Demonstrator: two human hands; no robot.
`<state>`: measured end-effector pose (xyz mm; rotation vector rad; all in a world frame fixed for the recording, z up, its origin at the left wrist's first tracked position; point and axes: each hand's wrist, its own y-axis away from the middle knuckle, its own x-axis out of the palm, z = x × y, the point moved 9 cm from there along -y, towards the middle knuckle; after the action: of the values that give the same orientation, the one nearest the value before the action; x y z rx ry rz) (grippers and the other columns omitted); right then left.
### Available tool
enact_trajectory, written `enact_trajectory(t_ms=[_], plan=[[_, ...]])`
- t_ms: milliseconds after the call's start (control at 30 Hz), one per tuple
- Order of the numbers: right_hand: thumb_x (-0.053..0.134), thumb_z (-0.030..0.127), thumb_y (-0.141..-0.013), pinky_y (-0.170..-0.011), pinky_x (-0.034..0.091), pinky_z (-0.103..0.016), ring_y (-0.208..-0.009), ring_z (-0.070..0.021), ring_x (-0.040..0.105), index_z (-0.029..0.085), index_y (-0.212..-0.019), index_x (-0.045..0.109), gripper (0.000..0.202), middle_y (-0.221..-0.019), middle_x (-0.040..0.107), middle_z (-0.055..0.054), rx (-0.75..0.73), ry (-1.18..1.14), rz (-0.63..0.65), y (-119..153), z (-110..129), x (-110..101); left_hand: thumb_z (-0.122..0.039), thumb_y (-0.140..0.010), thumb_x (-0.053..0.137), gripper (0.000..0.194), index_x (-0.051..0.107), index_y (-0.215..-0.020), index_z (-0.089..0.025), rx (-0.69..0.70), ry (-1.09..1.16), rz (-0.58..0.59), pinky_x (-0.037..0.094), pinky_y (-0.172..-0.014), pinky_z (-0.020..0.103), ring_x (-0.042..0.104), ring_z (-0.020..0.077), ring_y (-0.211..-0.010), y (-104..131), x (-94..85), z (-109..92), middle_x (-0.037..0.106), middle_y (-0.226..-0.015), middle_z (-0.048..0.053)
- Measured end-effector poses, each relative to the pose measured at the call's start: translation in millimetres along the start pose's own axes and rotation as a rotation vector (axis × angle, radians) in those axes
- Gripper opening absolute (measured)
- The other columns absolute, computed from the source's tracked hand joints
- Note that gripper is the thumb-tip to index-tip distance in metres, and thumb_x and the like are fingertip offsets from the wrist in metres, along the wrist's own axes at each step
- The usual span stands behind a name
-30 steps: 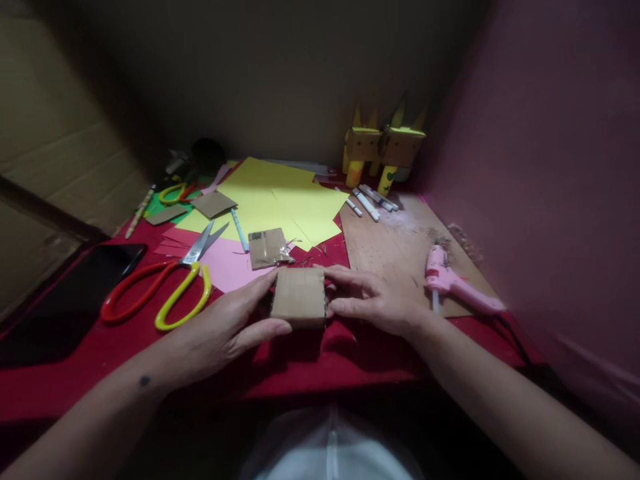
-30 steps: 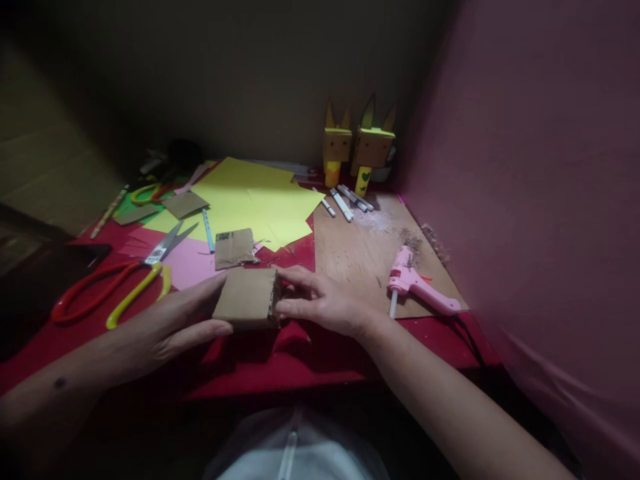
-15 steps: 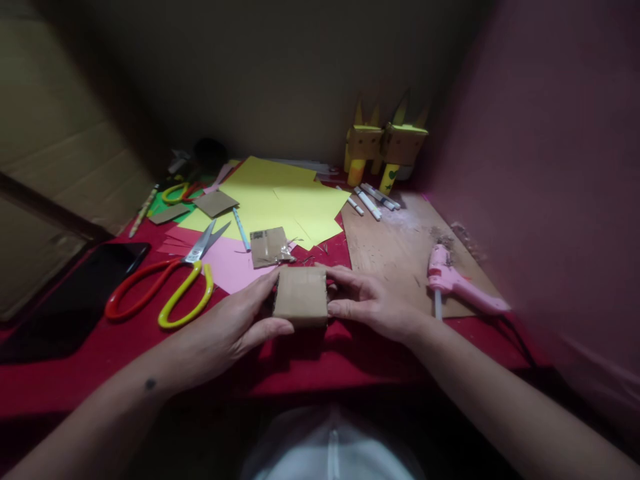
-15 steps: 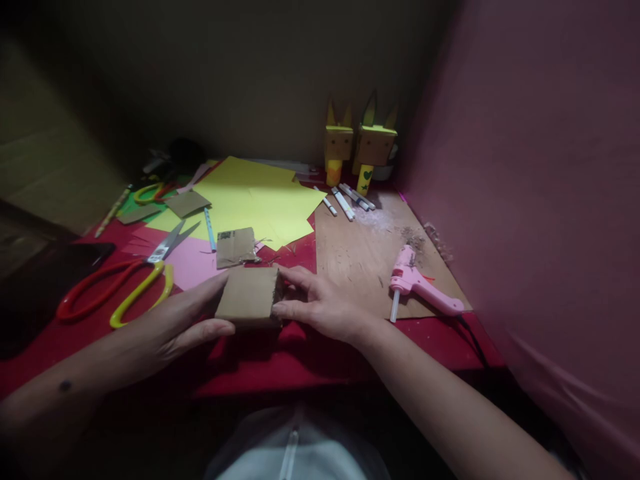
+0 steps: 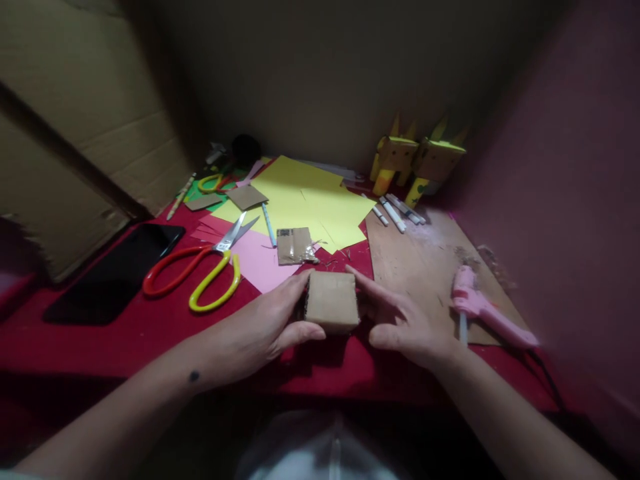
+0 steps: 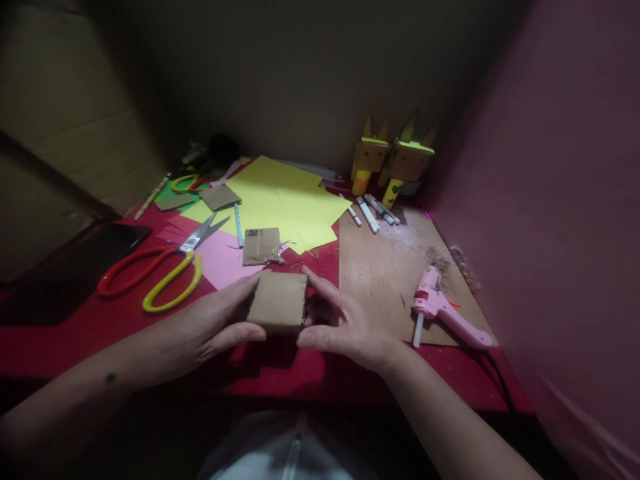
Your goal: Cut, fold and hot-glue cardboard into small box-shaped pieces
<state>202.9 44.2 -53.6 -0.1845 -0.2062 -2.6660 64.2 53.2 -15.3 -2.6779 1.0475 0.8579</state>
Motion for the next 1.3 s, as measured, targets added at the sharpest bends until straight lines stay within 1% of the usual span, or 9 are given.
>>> enact_trajectory(t_ms=[67, 133, 367, 467, 700, 867, 933, 1167, 1300], plan=[[0.084, 0.033, -0.066, -0.101, 0.044, -0.043, -0.114, -0.0232, 0.058, 0.033, -0.148, 0.035, 0.095, -0.135, 0.055, -0.008, -0.025, 0.051, -0.038, 0, 3, 1, -0.038, -0.090, 0.057, 0.047, 0.040, -0.131, -0.021, -0.008, 0.021, -0.015, 0.047, -0.096, 0.036, 0.055, 0.0242, -0.116, 1, 0.9, -2, 0.057, -0.126, 0.009], [0.082, 0.030, -0.070, -0.103, 0.044, -0.041, -0.118, -0.0218, 0.056, 0.037, -0.144, 0.041, 0.085, -0.140, 0.051, -0.005, -0.062, 0.069, -0.065, 0, 7, 2, -0.035, -0.090, 0.058, 0.047, 0.041, -0.130, -0.019, -0.009, 0.044, -0.019, 0.047, -0.097, 0.036, 0.056, 0.0240, -0.115, 2, 1.0, -4, 0.057, -0.126, 0.010], [0.081, 0.023, -0.073, -0.096, 0.051, -0.040, -0.114, -0.0207, 0.062, 0.046, -0.136, 0.049, 0.074, -0.133, 0.061, 0.000, -0.048, 0.053, -0.026, 9, 5, -1, -0.031, -0.094, 0.047, 0.045, 0.041, -0.137, -0.019, 0.090, 0.117, 0.154, 0.042, -0.103, 0.033, 0.046, 0.0245, -0.131, 9, 0.3, -3, 0.057, -0.133, 0.008], [0.080, 0.025, -0.074, -0.101, 0.048, -0.044, -0.120, -0.0240, 0.059, 0.045, -0.138, 0.046, 0.075, -0.136, 0.061, -0.001, -0.030, 0.052, -0.026, 12, 1, -5, -0.026, -0.093, 0.047, 0.043, 0.045, -0.135, -0.020, 0.085, 0.192, 0.186, 0.042, -0.103, 0.032, 0.050, 0.0230, -0.127, 8, 0.2, 1, 0.059, -0.130, 0.007], [0.082, 0.030, -0.071, -0.107, 0.041, -0.050, -0.128, -0.0282, 0.054, 0.042, -0.140, 0.044, 0.080, -0.141, 0.057, -0.003, -0.022, 0.082, -0.035, 12, -2, -8, -0.024, -0.088, 0.055, 0.031, 0.054, -0.117, -0.015, 0.034, 0.257, 0.129, 0.049, -0.087, 0.032, 0.060, 0.0220, -0.101, 4, 2.8, 3, 0.063, -0.111, 0.007], [0.083, 0.029, -0.070, -0.105, 0.044, -0.046, -0.125, -0.0271, 0.056, 0.041, -0.139, 0.045, 0.080, -0.139, 0.058, -0.003, -0.010, 0.104, -0.059, 13, -1, -9, -0.025, -0.085, 0.060, 0.040, 0.049, -0.122, -0.017, 0.105, 0.200, 0.059, 0.049, -0.079, 0.031, 0.061, 0.0217, -0.095, 8, 4.9, 4, 0.062, -0.107, 0.006], [0.083, 0.027, -0.070, -0.104, 0.045, -0.044, -0.123, -0.0260, 0.058, 0.042, -0.139, 0.046, 0.079, -0.137, 0.060, -0.003, -0.007, 0.096, -0.061, 13, 0, -9, -0.025, -0.086, 0.058, 0.043, 0.046, -0.127, -0.017, 0.132, 0.109, 0.012, 0.049, -0.080, 0.032, 0.061, 0.0229, -0.098, 11, 3.7, 2, 0.061, -0.110, 0.009], [0.084, 0.028, -0.068, -0.104, 0.044, -0.046, -0.123, -0.0268, 0.058, 0.040, -0.138, 0.048, 0.080, -0.136, 0.061, -0.004, 0.010, 0.099, -0.076, 15, -3, -12, -0.026, -0.089, 0.054, 0.050, 0.039, -0.135, -0.016, 0.194, 0.050, 0.063, 0.048, -0.090, 0.034, 0.059, 0.0250, -0.109, 13, 6.4, -2, 0.058, -0.124, 0.014], [0.085, 0.031, -0.068, -0.104, 0.045, -0.045, -0.123, -0.0272, 0.058, 0.038, -0.140, 0.047, 0.082, -0.137, 0.060, -0.005, -0.003, 0.115, -0.077, 14, -3, -11, -0.025, -0.089, 0.051, 0.051, 0.037, -0.137, -0.016, 0.150, 0.040, 0.053, 0.048, -0.089, 0.035, 0.057, 0.0260, -0.111, 9, 6.8, -4, 0.057, -0.125, 0.014]])
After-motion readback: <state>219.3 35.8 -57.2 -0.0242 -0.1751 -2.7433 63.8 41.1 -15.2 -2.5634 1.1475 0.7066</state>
